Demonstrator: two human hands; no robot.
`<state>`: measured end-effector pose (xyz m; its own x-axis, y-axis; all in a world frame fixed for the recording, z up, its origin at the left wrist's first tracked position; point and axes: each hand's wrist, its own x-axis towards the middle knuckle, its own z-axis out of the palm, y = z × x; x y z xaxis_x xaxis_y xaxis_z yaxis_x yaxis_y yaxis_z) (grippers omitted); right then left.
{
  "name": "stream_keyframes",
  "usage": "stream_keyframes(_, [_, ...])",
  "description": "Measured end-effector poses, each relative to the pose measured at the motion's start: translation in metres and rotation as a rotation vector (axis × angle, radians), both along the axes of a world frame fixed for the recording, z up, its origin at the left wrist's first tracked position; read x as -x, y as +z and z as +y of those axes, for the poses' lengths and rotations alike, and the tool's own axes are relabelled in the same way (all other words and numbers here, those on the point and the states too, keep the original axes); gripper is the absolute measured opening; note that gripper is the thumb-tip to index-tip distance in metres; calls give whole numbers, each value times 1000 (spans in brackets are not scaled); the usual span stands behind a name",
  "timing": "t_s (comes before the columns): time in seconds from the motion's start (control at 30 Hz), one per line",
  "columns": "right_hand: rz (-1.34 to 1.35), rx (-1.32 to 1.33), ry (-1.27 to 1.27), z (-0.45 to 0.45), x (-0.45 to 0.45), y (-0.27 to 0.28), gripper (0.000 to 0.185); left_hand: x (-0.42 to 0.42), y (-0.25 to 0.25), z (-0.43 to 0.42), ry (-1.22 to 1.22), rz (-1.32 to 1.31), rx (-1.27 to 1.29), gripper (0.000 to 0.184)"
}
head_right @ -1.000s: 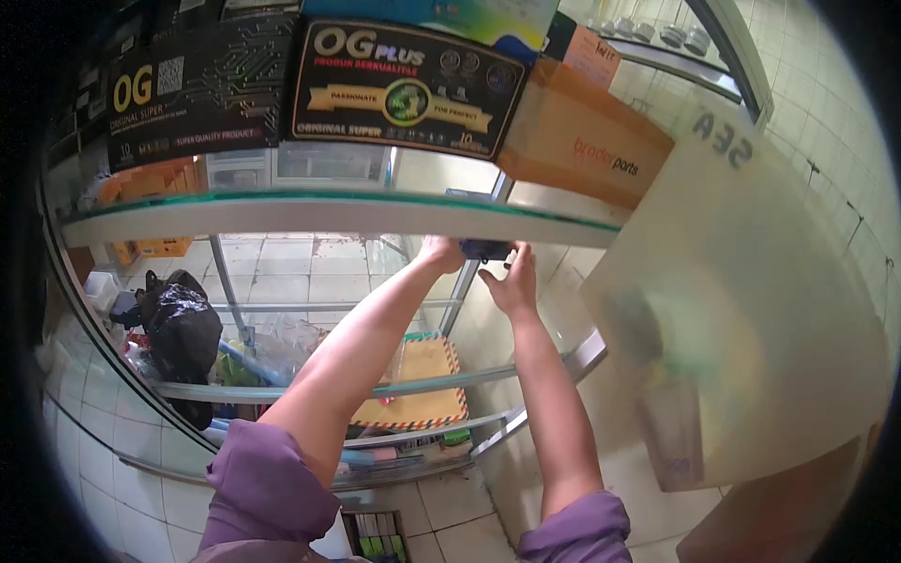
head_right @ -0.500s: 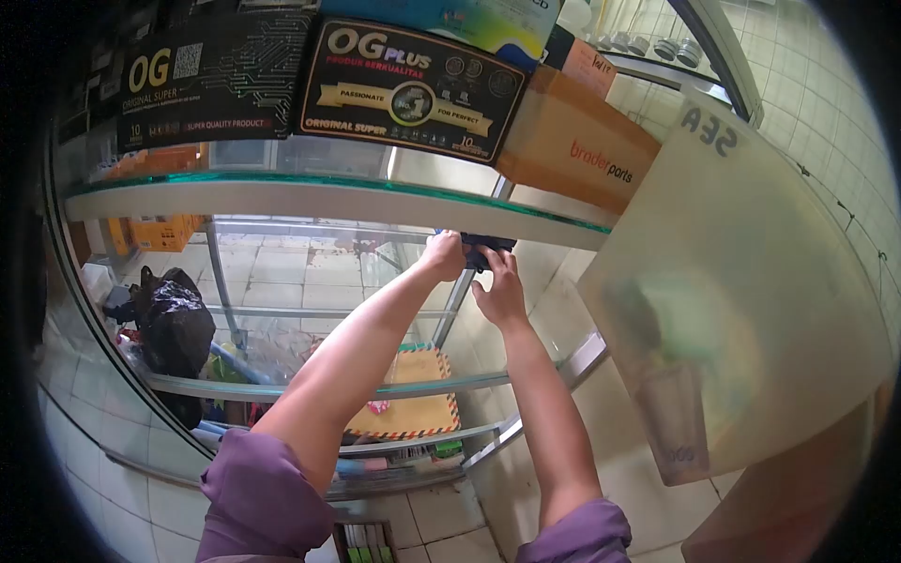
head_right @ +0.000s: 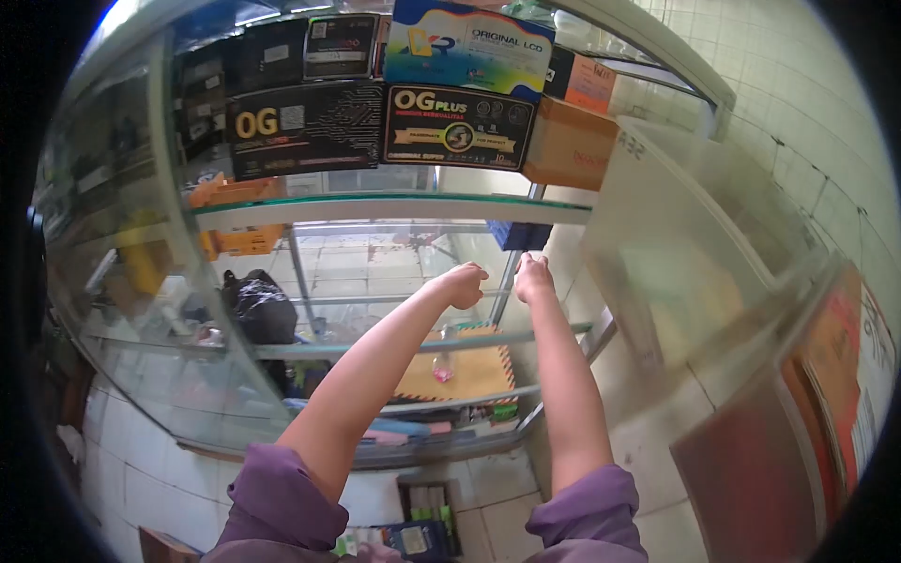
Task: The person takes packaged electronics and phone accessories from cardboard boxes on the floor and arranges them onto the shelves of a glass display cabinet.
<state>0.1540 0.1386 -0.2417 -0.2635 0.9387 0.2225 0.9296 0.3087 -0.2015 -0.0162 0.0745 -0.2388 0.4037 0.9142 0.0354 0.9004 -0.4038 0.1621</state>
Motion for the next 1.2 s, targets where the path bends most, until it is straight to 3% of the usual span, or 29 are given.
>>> stream_keyframes(0.1, [60, 20, 53, -50, -4, -6, 27, -3, -3, -73, 148, -155, 6, 48])
stream_keyframes(0.27, [169, -139, 11, -159, -14, -26, 35, -17, -31, -198, 294, -289, -431, 57])
stream_keyframes(0.33, [237, -15, 49, -206, -18, -34, 39, -14, -43, -253, 303, -269, -295, 58])
stream_keyframes(0.37, [266, 52, 64, -232, -22, -48, 42, -10, -53, -279, 315, -334, -63, 56])
stream_keyframes(0.4, [287, -5, 104, -262, -26, -73, 44, -2, -80, -299, 248, -304, -79, 55])
stream_keyframes(0.43, [310, -60, 145, -294, -27, -101, 46, 2, -101, -336, 285, -409, -320, 52])
stream_keyframes(0.5, [424, -171, 262, -354, -29, -148, 48, 15, -133, -403, 382, -419, -412, 47])
stream_keyframes(0.63, [520, 58, 277, -426, -51, -277, 43, 48, -239, -510, 440, -610, -361, 30])
stream_keyframes(0.73, [639, 313, 126, -458, -71, -361, 44, 47, -304, -582, 712, -663, -314, 24])
stream_keyframes(0.83, [595, 436, -45, -478, -81, -373, 43, -2, -342, -614, 810, -1036, -76, 21])
stream_keyframes(0.87, [595, 364, -26, -477, -78, -374, 43, -21, -360, -613, 762, -1172, -42, 23])
stream_keyframes(0.9, [588, 291, -5, -471, -75, -373, 43, -38, -359, -606, 878, -1360, 341, 24])
stream_keyframes(0.97, [526, 178, 105, -455, -66, -360, 43, -67, -388, -588, 1014, -1914, 754, 33])
stream_keyframes(1.0, [471, 137, 198, -444, -53, -344, 44, -78, -389, -576, 1065, -2024, 882, 44])
stream_keyframes(1.07, [406, 248, 328, -425, -26, -327, 41, -99, -397, -554, 1286, -2129, 932, 52])
stream_keyframes(1.2, [363, 429, 547, -415, 37, -315, 42, -115, -410, -542, 1476, -2032, 636, 36])
